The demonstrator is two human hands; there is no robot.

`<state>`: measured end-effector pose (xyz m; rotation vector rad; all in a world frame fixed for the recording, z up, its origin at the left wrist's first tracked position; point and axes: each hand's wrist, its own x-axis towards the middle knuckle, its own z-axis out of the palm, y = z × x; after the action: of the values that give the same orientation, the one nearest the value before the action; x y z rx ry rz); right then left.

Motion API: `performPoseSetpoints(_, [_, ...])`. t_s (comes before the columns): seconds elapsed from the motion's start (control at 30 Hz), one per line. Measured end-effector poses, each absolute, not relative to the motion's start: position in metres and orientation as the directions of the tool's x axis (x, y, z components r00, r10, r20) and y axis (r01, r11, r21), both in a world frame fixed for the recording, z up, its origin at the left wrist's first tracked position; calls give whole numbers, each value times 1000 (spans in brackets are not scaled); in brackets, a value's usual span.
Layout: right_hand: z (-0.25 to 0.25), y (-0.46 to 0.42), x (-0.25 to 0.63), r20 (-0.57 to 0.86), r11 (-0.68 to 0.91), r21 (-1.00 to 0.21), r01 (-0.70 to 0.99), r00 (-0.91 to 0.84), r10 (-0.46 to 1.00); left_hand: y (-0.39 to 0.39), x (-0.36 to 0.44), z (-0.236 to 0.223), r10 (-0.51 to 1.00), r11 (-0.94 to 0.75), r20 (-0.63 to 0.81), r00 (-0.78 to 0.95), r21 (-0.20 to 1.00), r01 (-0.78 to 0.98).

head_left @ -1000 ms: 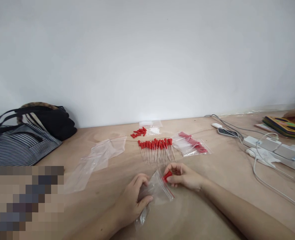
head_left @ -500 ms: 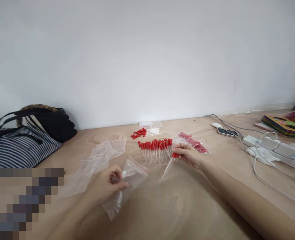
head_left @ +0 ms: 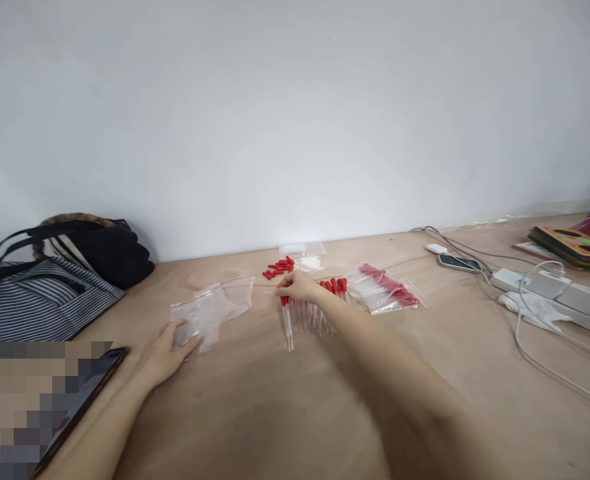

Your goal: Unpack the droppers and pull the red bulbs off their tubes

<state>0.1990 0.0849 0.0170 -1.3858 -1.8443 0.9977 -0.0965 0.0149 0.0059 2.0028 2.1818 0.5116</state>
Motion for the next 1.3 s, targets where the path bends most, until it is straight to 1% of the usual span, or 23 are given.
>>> performPoseSetpoints(0.07, [14,88,191,75,227,-783,579,-275,959,23,-91,1,985,81,122,-125,316,945])
performPoseSetpoints(0.1, [13,89,187,94,256,-747,613,-284,954,26,-88,0,977,100,152,-151,299,949])
performPoseSetpoints(0.13, [12,91,184,114,284,-712,642,-294,949,27,-84,-1,954,115,236,-185,283,952])
performPoseSetpoints(0.17, [11,93,182,131,310,-678,666,-306,943,27,-80,-1,916,103,349,-196,267,958])
performPoseSetpoints(0.2, [11,95,179,145,332,-647,687,-317,937,25,-75,0,866,49,471,-167,251,967])
performPoseSetpoints(0.23, [10,97,177,155,351,-618,704,-328,932,22,-69,0,816,-55,571,-89,230,972])
performPoseSetpoints(0.27, [8,99,175,164,366,-593,718,-337,927,17,-60,0,776,-191,631,20,204,960])
performPoseSetpoints(0.3, [7,101,174,172,378,-571,729,-344,923,11,-50,0,754,-337,641,144,189,922])
performPoseSetpoints(0.33, [6,103,172,180,386,-552,739,-346,921,4,-38,-1,760,-464,587,279,188,866])
performPoseSetpoints(0.37, [5,105,171,189,390,-537,748,-344,920,-2,-25,-3,784,-530,488,384,205,822])
performPoseSetpoints(0.4, [4,106,170,200,390,-525,756,-336,920,-6,-12,-5,812,-543,387,437,229,808])
performPoseSetpoints(0.47, [3,104,169,230,386,-509,769,-311,922,-10,13,-10,858,-510,228,460,280,813])
performPoseSetpoints(0.5, [4,102,171,248,381,-506,774,-292,923,-9,23,-12,873,-488,175,455,299,820])
performPoseSetpoints(0.57, [8,95,178,288,364,-506,782,-244,926,-2,37,-14,878,-476,121,463,317,820])
performPoseSetpoints(0.63, [13,86,196,318,325,-512,795,-176,932,10,44,-13,863,-499,97,496,321,805])
performPoseSetpoints(0.7, [16,77,227,325,247,-519,818,-79,943,21,47,-10,849,-518,75,523,321,793])
performPoseSetpoints(0.8, [17,66,289,287,10,-524,852,166,944,31,46,-8,849,-517,81,522,324,792])
performPoseSetpoints(0.9, [12,62,351,210,-261,-514,817,415,885,33,44,-10,846,-525,105,522,326,786])
performPoseSetpoints(1.0, [6,66,394,125,-432,-494,754,554,823,31,42,-12,843,-533,121,524,320,783])
performPoseSetpoints(1.07, [2,72,409,57,-486,-494,721,585,809,30,42,-12,841,-538,134,524,314,783])
performPoseSetpoints(1.17, [-3,80,416,-18,-497,-520,694,573,819,29,42,-12,837,-545,158,524,314,777])
performPoseSetpoints(1.3, [-7,84,414,-35,-466,-579,669,551,834,28,41,-12,834,-550,167,526,309,776])
